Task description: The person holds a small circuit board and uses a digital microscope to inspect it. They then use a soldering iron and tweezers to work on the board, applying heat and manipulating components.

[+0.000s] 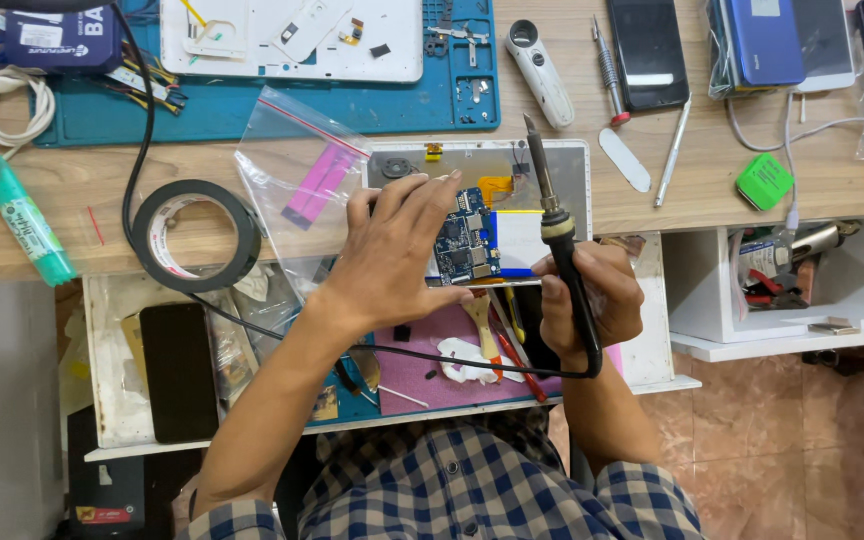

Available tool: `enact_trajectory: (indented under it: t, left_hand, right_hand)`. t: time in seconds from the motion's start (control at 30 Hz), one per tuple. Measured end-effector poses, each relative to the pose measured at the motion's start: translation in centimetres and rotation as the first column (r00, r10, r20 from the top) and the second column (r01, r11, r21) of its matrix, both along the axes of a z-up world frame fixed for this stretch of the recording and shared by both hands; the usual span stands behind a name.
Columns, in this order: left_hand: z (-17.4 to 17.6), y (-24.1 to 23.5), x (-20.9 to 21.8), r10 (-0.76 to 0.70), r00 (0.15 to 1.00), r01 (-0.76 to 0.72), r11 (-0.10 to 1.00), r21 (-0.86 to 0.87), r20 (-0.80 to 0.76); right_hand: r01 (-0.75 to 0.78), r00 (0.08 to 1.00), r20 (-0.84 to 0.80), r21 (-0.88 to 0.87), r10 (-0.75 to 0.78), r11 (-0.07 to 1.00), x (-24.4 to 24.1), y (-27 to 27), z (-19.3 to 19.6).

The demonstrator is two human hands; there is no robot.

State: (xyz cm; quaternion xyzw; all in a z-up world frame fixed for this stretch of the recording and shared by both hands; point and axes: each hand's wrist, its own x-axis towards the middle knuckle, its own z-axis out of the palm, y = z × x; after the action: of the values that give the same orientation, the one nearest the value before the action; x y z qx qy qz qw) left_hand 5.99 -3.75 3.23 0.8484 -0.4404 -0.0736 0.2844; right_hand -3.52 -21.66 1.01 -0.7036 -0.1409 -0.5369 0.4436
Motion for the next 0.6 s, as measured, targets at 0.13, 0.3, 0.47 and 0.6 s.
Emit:
enact_trajectory:
  t: [0.13, 0.3, 0.47, 0.6]
  left_hand:
    - [0.1, -0.8, 0.3, -0.036, 0.995, 0.027, 0.995, 0.094, 0.095]
    - [0.0, -1.1, 0.2, -0.035, 0.989, 0.021, 0.996, 0.092, 0.147]
    - [0.7, -0.4, 0.5, 0.024, 0.997, -0.046, 0.956, -0.289, -0.079]
    - [1.0, 0.8, 0.6, -0.188, 0.854, -0.195, 0.749, -0.633, -0.485]
  right_hand:
    - [0.024, 0.999, -0.035, 0.023, -0.023, 0.999, -0.3, -0.6, -0.2]
    - [0.044, 0.999, -0.025, 0.067, -0.043, 0.997, -0.4, -1.1, -1.0]
    - [0.072, 0.996, 0.028, 0.249, -0.081, 0.966, -0.5, -1.6, -2.8]
    - [0.022, 0.993, 0.1, 0.313, -0.056, 0.95, -0.4, -1.7, -3.4]
